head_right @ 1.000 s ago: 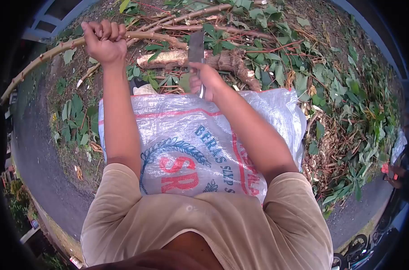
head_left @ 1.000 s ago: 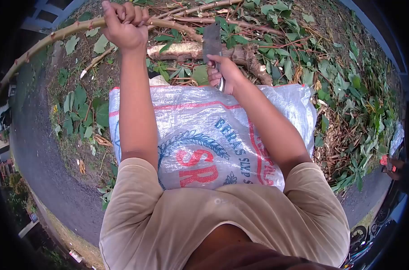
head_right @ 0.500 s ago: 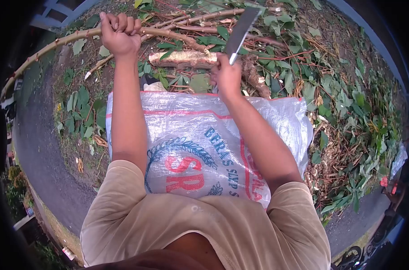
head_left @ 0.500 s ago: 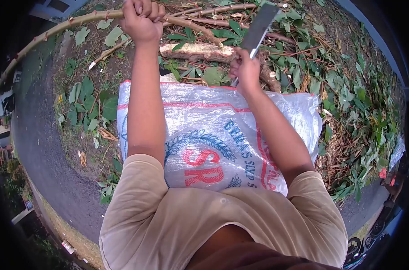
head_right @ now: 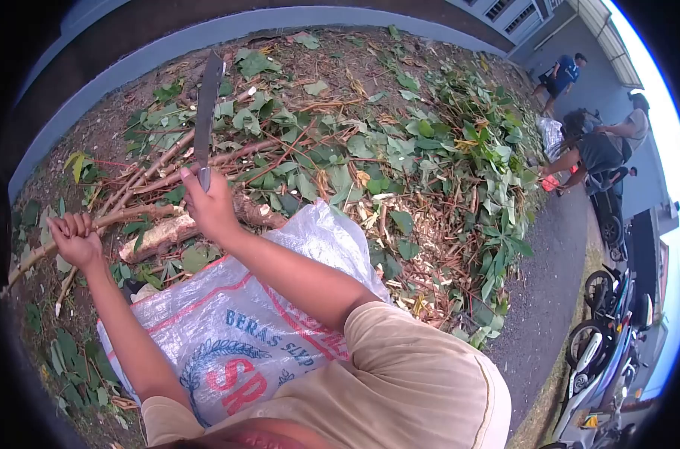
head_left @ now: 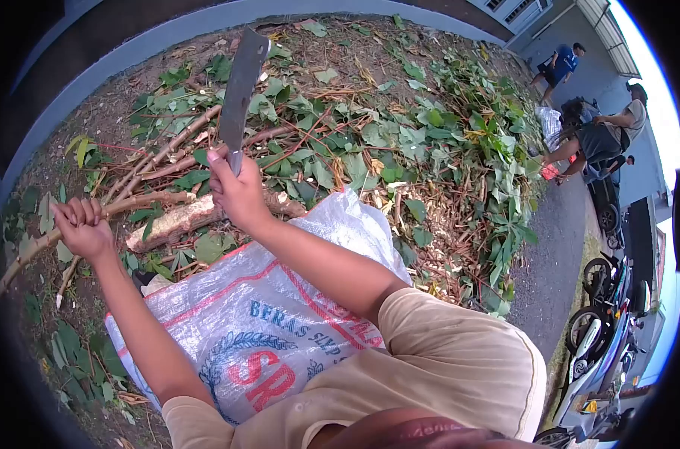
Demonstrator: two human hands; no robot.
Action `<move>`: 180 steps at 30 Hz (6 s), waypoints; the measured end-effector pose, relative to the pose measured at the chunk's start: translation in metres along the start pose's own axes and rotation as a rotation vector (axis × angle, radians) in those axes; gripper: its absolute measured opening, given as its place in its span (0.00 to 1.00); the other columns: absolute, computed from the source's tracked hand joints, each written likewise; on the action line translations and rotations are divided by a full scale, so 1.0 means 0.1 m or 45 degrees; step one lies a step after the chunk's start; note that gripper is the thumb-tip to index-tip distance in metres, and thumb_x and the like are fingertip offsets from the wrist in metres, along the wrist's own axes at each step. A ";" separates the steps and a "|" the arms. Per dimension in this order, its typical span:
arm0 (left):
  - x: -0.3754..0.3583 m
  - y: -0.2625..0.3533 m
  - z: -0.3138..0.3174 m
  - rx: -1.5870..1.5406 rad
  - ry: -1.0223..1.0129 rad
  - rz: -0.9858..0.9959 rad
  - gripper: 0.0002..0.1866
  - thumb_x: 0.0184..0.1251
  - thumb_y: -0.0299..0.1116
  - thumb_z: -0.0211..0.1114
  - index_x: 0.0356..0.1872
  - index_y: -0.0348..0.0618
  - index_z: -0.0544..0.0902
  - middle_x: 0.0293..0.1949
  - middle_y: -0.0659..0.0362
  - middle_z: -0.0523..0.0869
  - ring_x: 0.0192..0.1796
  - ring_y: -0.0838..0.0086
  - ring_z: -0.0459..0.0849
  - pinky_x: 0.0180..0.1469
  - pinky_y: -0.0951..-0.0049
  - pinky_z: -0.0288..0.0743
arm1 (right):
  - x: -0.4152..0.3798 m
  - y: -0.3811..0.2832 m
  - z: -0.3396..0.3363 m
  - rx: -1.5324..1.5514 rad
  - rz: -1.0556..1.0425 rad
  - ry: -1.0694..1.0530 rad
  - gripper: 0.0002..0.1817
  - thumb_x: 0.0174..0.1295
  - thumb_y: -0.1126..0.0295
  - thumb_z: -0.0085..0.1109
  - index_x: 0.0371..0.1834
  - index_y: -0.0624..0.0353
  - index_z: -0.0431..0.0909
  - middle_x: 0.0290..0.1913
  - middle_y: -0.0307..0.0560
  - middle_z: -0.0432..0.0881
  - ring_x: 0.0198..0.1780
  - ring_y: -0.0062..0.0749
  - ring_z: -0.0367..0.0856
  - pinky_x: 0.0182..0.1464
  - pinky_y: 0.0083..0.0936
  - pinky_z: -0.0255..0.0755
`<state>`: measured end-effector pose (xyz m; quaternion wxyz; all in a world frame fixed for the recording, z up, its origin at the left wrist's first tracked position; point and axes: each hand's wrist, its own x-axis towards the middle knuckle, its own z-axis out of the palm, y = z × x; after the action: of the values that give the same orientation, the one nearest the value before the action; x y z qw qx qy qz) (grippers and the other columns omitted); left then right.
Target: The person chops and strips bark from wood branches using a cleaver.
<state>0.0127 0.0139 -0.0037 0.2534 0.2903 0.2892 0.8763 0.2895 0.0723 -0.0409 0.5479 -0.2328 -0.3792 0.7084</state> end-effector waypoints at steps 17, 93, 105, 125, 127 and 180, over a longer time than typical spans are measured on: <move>0.29 0.06 -0.34 0.025 0.215 0.130 0.26 0.87 0.47 0.48 0.21 0.53 0.63 0.19 0.64 0.56 0.24 0.71 0.53 0.34 0.63 0.57 | -0.05 1.20 -0.42 -0.238 0.636 0.249 0.17 0.73 0.58 0.62 0.33 0.61 0.76 0.22 0.44 0.76 0.17 0.32 0.73 0.20 0.36 0.68; -0.28 0.45 -2.17 2.277 -1.084 -0.868 0.38 0.81 0.65 0.53 0.34 0.32 0.84 0.22 0.46 0.77 0.28 0.56 0.76 0.40 0.52 0.72 | -0.22 0.36 -0.47 -1.739 0.202 -0.418 0.24 0.80 0.52 0.51 0.52 0.65 0.80 0.39 0.69 0.86 0.45 0.68 0.86 0.50 0.57 0.75; -0.55 0.62 -2.32 2.280 -0.869 -0.988 0.41 0.78 0.70 0.55 0.38 0.32 0.89 0.23 0.45 0.82 0.30 0.55 0.84 0.42 0.53 0.75 | -0.26 -0.39 0.29 -0.902 -0.300 -0.145 0.20 0.85 0.55 0.48 0.53 0.62 0.79 0.29 0.35 0.74 0.25 0.14 0.67 0.27 0.16 0.62; -0.58 0.33 -2.57 2.172 -0.872 -1.110 0.41 0.82 0.64 0.55 0.28 0.28 0.86 0.19 0.45 0.78 0.24 0.59 0.77 0.37 0.53 0.72 | -0.02 -0.56 0.53 -0.765 -0.277 -0.280 0.18 0.84 0.54 0.51 0.45 0.59 0.74 0.30 0.38 0.72 0.25 0.16 0.67 0.27 0.19 0.61; -0.59 0.36 -2.52 2.211 -0.883 -1.126 0.41 0.82 0.63 0.55 0.30 0.27 0.87 0.21 0.44 0.79 0.25 0.58 0.78 0.38 0.52 0.73 | 0.04 -0.43 0.69 -0.514 -0.628 -0.309 0.18 0.85 0.55 0.49 0.41 0.59 0.71 0.29 0.37 0.71 0.25 0.16 0.66 0.28 0.18 0.62; -0.45 -0.18 -2.89 2.118 -1.551 -0.553 0.43 0.74 0.57 0.68 0.84 0.54 0.65 0.28 0.41 0.75 0.33 0.48 0.82 0.40 0.49 0.76 | 0.44 -0.34 0.61 -1.241 -0.695 -0.435 0.24 0.83 0.57 0.47 0.32 0.66 0.74 0.21 0.45 0.75 0.23 0.28 0.71 0.29 0.32 0.65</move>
<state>-0.1399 -0.1051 -0.2237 0.2285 0.7059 0.6690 0.0437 0.2518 0.1013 0.0266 0.4713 -0.2344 -0.7905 0.3130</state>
